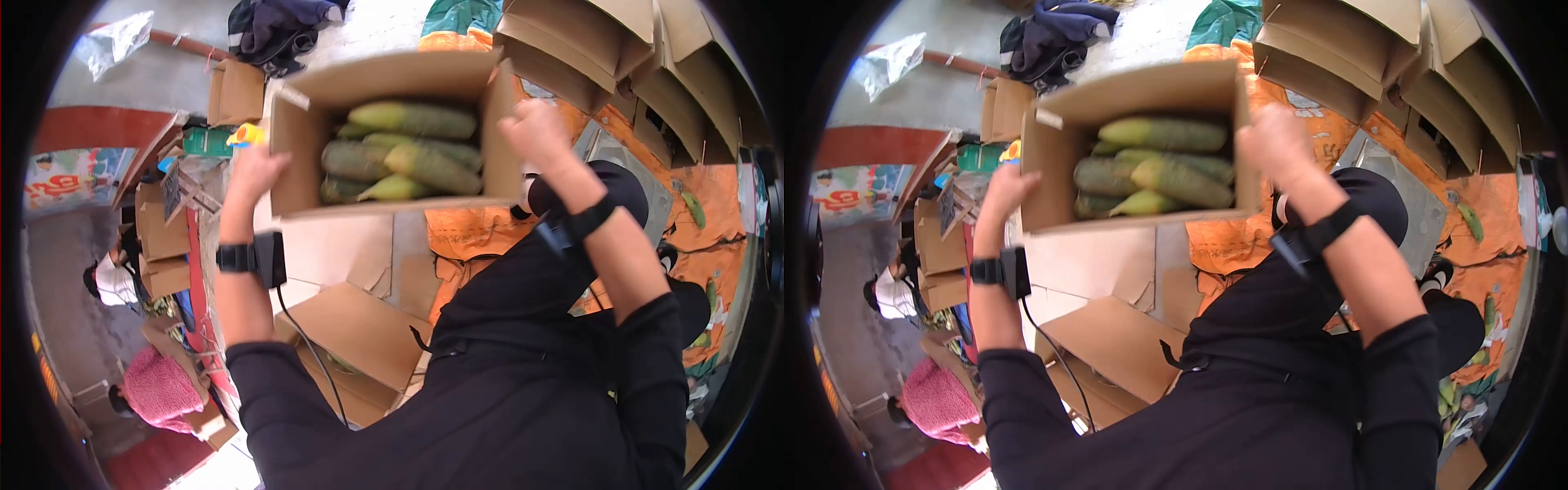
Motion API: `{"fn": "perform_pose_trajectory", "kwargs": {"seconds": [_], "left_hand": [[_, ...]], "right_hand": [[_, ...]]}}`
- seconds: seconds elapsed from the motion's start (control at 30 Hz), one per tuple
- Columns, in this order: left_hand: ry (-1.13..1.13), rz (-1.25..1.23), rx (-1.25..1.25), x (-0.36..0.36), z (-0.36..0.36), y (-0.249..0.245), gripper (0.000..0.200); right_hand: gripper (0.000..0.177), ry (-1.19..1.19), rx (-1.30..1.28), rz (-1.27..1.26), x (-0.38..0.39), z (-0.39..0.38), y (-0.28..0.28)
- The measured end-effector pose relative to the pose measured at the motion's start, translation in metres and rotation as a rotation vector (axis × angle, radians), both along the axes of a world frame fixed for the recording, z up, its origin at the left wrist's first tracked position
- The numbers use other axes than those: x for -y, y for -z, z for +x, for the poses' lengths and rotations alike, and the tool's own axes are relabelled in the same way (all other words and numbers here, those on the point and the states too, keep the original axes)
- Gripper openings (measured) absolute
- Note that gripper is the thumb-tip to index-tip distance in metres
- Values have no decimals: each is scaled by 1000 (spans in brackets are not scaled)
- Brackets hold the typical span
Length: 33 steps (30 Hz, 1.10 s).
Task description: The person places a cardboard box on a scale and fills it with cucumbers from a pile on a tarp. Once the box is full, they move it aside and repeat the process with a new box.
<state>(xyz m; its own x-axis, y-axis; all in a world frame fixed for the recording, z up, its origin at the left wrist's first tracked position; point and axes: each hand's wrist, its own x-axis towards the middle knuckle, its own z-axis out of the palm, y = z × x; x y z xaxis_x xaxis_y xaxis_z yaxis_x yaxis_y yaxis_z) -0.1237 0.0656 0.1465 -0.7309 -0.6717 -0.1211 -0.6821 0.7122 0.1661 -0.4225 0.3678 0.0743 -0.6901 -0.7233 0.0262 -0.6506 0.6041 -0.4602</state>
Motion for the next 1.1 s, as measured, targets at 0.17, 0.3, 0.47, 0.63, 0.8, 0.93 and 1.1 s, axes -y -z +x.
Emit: {"fn": "perform_pose_trajectory", "kwargs": {"seconds": [0.17,0.3,0.47,0.63,0.8,0.93,1.1], "left_hand": [[-278,121,242,18,141,53,44],[-403,46,418,-1,233,87,40],[-454,-103,519,-30,286,153,35],[-713,57,116,-22,338,186,28],[-689,-192,272,-21,325,203,27],[-214,-221,595,-1,358,224,24],[-431,-130,623,6,337,209,24]], "right_hand": [[22,2,368,11,19,132,56],[21,-117,555,134,12,206,67],[20,-641,578,436,14,228,57],[35,-459,506,204,26,159,24],[30,-317,348,-241,-15,58,-54],[21,-32,279,-445,-81,-21,-97],[21,272,215,-323,-183,-90,-86]]}}
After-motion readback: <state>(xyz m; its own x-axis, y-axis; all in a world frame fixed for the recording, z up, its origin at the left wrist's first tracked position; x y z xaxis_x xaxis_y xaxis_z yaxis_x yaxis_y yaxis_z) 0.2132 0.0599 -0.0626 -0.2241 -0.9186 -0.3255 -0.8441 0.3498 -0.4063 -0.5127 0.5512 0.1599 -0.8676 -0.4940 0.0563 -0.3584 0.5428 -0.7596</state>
